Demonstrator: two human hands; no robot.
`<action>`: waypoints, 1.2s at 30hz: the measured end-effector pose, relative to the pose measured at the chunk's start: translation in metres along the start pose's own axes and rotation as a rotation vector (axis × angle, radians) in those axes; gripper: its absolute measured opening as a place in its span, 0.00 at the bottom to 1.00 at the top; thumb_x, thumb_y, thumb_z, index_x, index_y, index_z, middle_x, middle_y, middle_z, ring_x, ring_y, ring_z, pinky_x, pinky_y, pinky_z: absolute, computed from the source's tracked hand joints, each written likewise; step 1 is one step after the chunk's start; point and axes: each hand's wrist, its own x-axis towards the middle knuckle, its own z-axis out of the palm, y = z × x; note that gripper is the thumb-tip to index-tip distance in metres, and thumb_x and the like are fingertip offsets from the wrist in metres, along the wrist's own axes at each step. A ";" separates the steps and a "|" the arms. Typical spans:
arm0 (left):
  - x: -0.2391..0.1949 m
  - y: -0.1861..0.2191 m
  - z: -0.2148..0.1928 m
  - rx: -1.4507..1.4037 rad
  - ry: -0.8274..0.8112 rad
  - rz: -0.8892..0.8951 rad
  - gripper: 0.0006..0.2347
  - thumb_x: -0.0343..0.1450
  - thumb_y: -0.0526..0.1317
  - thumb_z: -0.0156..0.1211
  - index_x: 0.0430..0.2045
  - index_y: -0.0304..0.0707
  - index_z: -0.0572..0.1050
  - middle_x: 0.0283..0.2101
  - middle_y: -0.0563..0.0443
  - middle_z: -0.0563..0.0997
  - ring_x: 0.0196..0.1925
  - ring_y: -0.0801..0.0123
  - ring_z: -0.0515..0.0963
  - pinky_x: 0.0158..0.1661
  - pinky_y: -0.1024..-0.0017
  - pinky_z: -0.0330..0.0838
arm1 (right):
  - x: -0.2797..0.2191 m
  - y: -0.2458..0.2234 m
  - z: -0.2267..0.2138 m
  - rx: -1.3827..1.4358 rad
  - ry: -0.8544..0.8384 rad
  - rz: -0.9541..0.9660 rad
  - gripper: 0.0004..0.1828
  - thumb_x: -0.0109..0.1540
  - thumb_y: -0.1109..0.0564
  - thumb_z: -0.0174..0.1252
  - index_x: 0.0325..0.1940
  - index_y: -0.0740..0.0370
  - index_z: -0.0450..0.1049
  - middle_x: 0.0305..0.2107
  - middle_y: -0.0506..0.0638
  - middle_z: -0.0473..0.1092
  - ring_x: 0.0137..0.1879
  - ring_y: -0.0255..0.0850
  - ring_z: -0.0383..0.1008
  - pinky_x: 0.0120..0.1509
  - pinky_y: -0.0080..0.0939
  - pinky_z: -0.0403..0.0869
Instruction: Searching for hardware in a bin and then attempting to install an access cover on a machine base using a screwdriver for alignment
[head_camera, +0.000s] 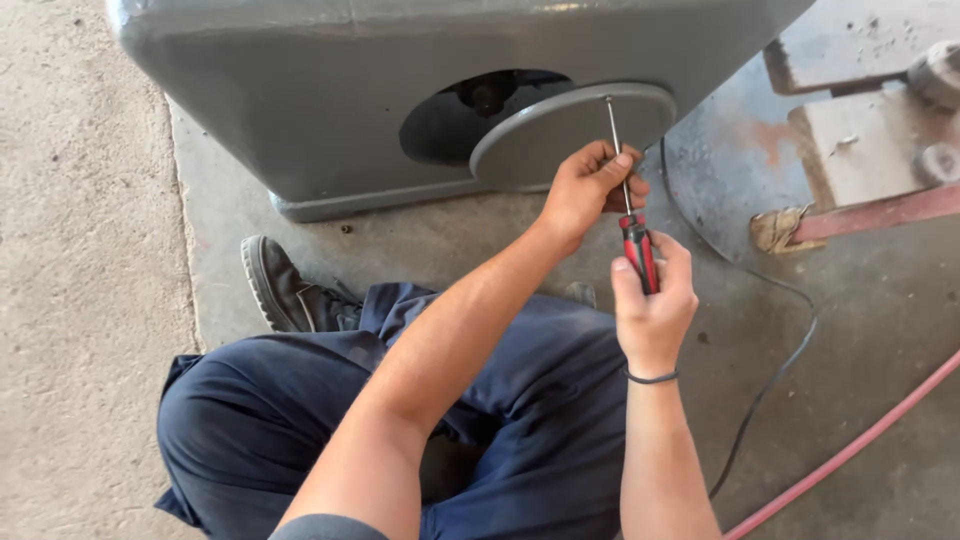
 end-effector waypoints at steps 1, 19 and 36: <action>-0.002 0.003 0.002 0.000 -0.001 -0.009 0.08 0.79 0.40 0.53 0.46 0.34 0.73 0.31 0.36 0.85 0.32 0.55 0.88 0.34 0.64 0.84 | 0.001 -0.003 -0.002 -0.002 0.001 0.008 0.26 0.59 0.42 0.66 0.60 0.45 0.74 0.30 0.47 0.75 0.32 0.44 0.75 0.39 0.41 0.71; 0.004 0.001 0.005 0.004 0.009 -0.008 0.07 0.77 0.41 0.56 0.42 0.37 0.73 0.30 0.37 0.85 0.31 0.57 0.88 0.33 0.66 0.85 | 0.024 0.010 -0.012 -0.105 -0.088 -0.182 0.17 0.67 0.44 0.61 0.54 0.54 0.75 0.29 0.59 0.75 0.37 0.60 0.78 0.39 0.51 0.75; -0.022 -0.009 0.021 -0.067 0.030 0.006 0.11 0.82 0.43 0.50 0.47 0.36 0.76 0.35 0.35 0.86 0.40 0.57 0.88 0.42 0.69 0.82 | 0.027 0.024 0.000 1.095 -0.368 0.571 0.11 0.68 0.47 0.49 0.51 0.51 0.69 0.15 0.45 0.53 0.11 0.30 0.46 0.16 0.25 0.48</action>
